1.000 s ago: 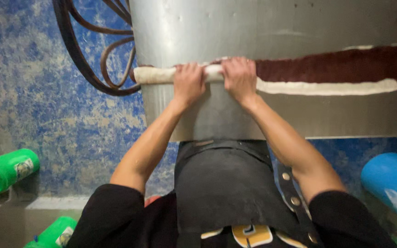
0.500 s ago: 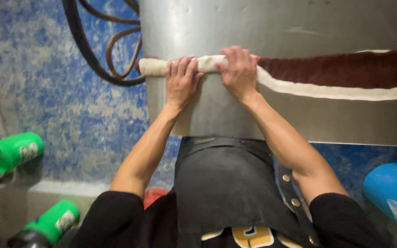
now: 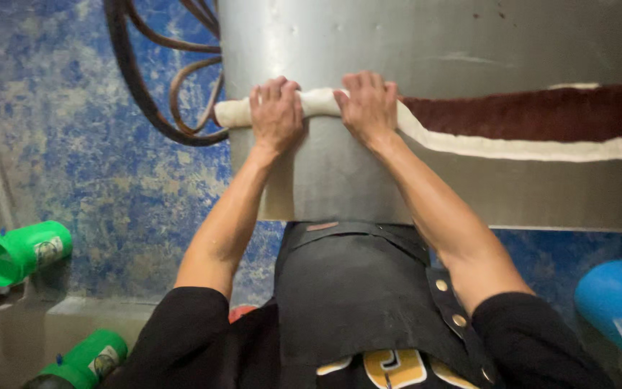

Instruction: The person rolls a strip of dark dough into a long rope, stretches it across a table, and then pinches off pieces of the dough and weighs them on a scale.

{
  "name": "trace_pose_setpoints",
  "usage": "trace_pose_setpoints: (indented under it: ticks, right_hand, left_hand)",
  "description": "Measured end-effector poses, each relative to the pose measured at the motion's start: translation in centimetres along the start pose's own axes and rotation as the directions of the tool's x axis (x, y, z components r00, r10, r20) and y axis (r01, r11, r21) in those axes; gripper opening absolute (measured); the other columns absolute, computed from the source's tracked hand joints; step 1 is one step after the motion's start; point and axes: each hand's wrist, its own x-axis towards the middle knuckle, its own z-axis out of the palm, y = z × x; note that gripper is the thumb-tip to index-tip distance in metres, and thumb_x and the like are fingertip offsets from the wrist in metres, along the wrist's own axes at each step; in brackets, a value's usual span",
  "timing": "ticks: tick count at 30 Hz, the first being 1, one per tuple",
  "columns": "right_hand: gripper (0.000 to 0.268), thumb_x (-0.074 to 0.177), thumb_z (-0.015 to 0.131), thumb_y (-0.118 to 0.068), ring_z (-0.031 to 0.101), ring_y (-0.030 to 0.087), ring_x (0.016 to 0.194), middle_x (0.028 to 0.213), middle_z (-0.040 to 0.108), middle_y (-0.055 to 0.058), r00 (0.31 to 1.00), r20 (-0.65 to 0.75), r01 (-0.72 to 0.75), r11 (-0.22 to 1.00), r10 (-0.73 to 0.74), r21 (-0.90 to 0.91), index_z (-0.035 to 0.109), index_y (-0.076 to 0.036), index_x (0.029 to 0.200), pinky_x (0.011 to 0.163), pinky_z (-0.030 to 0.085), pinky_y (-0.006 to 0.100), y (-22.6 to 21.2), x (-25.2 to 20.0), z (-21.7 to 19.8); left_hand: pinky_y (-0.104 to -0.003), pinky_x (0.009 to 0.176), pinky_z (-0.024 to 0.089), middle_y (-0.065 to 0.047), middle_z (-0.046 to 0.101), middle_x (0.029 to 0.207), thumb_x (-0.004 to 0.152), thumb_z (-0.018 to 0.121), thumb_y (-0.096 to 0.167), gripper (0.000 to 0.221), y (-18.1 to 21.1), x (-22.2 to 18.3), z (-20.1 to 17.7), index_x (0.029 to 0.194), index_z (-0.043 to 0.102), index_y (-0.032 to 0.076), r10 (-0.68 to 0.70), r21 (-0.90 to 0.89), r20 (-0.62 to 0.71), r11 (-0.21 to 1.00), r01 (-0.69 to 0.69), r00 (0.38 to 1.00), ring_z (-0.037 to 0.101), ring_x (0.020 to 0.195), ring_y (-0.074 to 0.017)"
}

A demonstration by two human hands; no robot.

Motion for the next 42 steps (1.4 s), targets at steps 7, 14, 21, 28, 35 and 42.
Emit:
trace_pose_setpoints:
  ticks: [7, 14, 21, 28, 35, 42]
  right_hand:
    - [0.041, 0.111, 0.05, -0.045, 0.067, 0.032, 0.082, 0.087, 0.073, 0.013, 0.863, 0.462, -0.202, 0.978, 0.206, -0.058, 0.069, -0.014, 0.093, 0.083, 0.044, 0.051, -0.4, 1.1, -0.5]
    - [0.029, 0.105, 0.067, -0.021, 0.061, 0.037, 0.113, 0.12, 0.066, 0.018, 0.945, 0.008, -0.298, 0.847, 0.328, 0.44, 0.062, -0.004, 0.128, 0.102, 0.046, 0.051, 1.0, -3.9, -7.6]
    - [0.038, 0.1, 0.069, -0.027, 0.055, 0.03, 0.121, 0.128, 0.063, 0.011, 0.991, 0.034, -0.13, 0.988, 0.127, 0.087, 0.064, -0.006, 0.132, 0.105, 0.038, 0.047, 5.2, -9.7, -7.3]
    - [0.015, 0.101, 0.071, -0.035, 0.056, 0.022, 0.104, 0.104, 0.06, 0.0, 0.99, 0.098, -0.106, 0.994, 0.106, -0.002, 0.07, -0.02, 0.105, 0.092, 0.035, 0.044, 9.2, -5.0, -7.6]
    - [0.02, 0.101, 0.072, -0.035, 0.06, 0.027, 0.093, 0.094, 0.064, 0.002, 0.94, 0.224, -0.27, 0.962, 0.257, 0.028, 0.067, -0.017, 0.094, 0.086, 0.037, 0.045, 11.5, -1.2, -4.4]
    - [0.036, 0.103, 0.068, -0.024, 0.058, 0.032, 0.122, 0.126, 0.062, 0.012, 0.952, -0.045, -0.287, 0.935, 0.302, 0.21, 0.06, -0.007, 0.134, 0.105, 0.038, 0.048, 10.7, -7.7, -11.8]
  left_hand:
    - [-0.053, 0.078, 0.044, -0.013, 0.068, 0.082, 0.105, 0.06, 0.031, 0.031, -3.7, -2.7, 1.6, 0.083, 0.067, 0.01, 0.057, -0.107, 0.275, 0.994, -0.028, 0.96, 0.064, 0.081, -0.0346]
    - [-0.061, 0.105, 0.037, -0.015, 0.065, 0.118, 0.082, 0.069, 0.027, 0.039, 2.7, 0.4, 0.5, 0.116, 0.069, 0.007, -0.033, 0.145, 0.14, 0.989, 0.013, 0.99, 0.061, 0.111, -0.0358]
    - [-0.045, 0.104, 0.042, -0.005, 0.065, 0.125, 0.093, 0.072, 0.027, 0.027, 11.7, -0.5, 3.5, 0.116, 0.066, 0.013, 0.099, -0.251, 0.175, 0.967, -0.053, 0.98, 0.061, 0.117, -0.0268]
    - [-0.044, 0.093, 0.041, -0.006, 0.064, 0.108, 0.098, 0.066, 0.02, 0.012, 13.5, 1.8, 3.6, 0.108, 0.066, 0.014, -0.087, -0.138, 0.237, 0.983, 0.122, 0.968, 0.059, 0.108, -0.0277]
    - [-0.048, 0.103, 0.039, -0.008, 0.063, 0.113, 0.099, 0.065, 0.02, 0.015, 14.4, 3.8, 5.5, 0.112, 0.066, 0.013, -0.345, 0.056, 0.439, 0.932, 0.358, 0.83, 0.059, 0.115, -0.0287]
    - [-0.049, 0.106, 0.037, -0.012, 0.059, 0.128, 0.093, 0.069, 0.033, 0.047, 17.7, 3.8, 5.9, 0.13, 0.06, 0.005, 0.106, -0.242, 0.16, 0.968, -0.065, 0.982, 0.056, 0.121, -0.0322]
